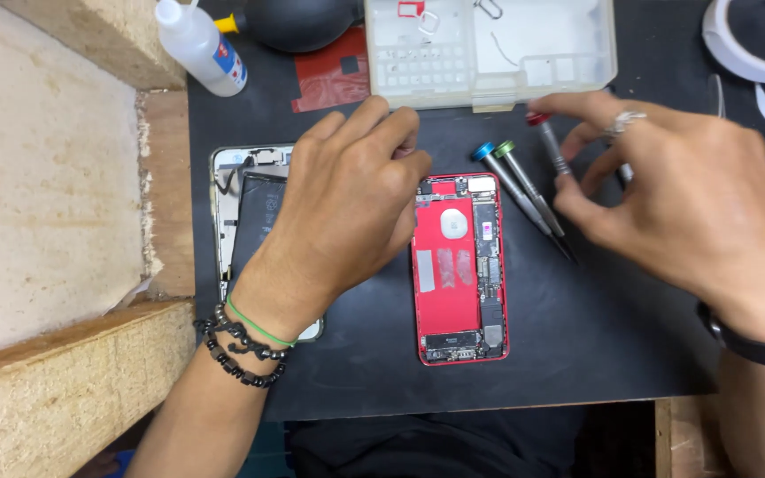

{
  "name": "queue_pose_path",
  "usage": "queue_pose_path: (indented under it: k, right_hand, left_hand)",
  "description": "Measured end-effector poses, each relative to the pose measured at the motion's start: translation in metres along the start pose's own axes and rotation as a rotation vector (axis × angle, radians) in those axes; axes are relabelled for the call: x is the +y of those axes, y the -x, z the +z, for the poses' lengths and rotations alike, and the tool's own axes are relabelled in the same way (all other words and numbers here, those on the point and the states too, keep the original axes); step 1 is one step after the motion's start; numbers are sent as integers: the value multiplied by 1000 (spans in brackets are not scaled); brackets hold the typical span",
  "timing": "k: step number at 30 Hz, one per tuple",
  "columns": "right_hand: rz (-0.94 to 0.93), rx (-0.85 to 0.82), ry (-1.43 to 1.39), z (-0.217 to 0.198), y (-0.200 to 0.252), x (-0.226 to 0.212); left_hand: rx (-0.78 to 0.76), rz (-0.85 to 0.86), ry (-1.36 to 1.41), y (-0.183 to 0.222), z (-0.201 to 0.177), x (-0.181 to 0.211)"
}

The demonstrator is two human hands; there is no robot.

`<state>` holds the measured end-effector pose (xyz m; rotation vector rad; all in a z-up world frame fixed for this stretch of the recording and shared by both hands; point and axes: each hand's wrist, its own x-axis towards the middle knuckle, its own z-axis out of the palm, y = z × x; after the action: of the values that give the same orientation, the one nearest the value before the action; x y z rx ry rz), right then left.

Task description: Dismantling a mobile phone using precision tools on a workbench.

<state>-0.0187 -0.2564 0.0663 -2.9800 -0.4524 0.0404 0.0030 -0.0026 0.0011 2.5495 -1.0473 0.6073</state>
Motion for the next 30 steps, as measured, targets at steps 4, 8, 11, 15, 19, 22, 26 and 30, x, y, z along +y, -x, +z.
queue_pose_path:
  k: [4, 8, 11, 15, 19, 22, 26, 30]
  right_hand:
    - [6, -56, 94, 1, -4, -1]
    - [44, -93, 90, 0, -8, -5]
    - [44, -118, 109, 5, -7, -3]
    - [49, -110, 197, 10, -6, -5]
    - [114, -130, 183, 14, -4, -6]
    - [18, 55, 223, 22, 2, 3]
    - [-113, 217, 66, 21, 7, 5]
    - [-136, 289, -316, 9, 5, -13]
  left_hand:
    - [-7, 5, -14, -1, -1, 0]
    - [5, -24, 24, 0, -3, -1]
    - [-18, -73, 52, 2, -3, -2]
    - [-110, -175, 81, 3, -6, 1]
    - [-101, -174, 96, 4, -6, 1]
    - [-132, -178, 78, 4, -5, 2]
    - [-103, -144, 50, 2, -7, 4]
    - [-54, -119, 51, 2, -7, 6]
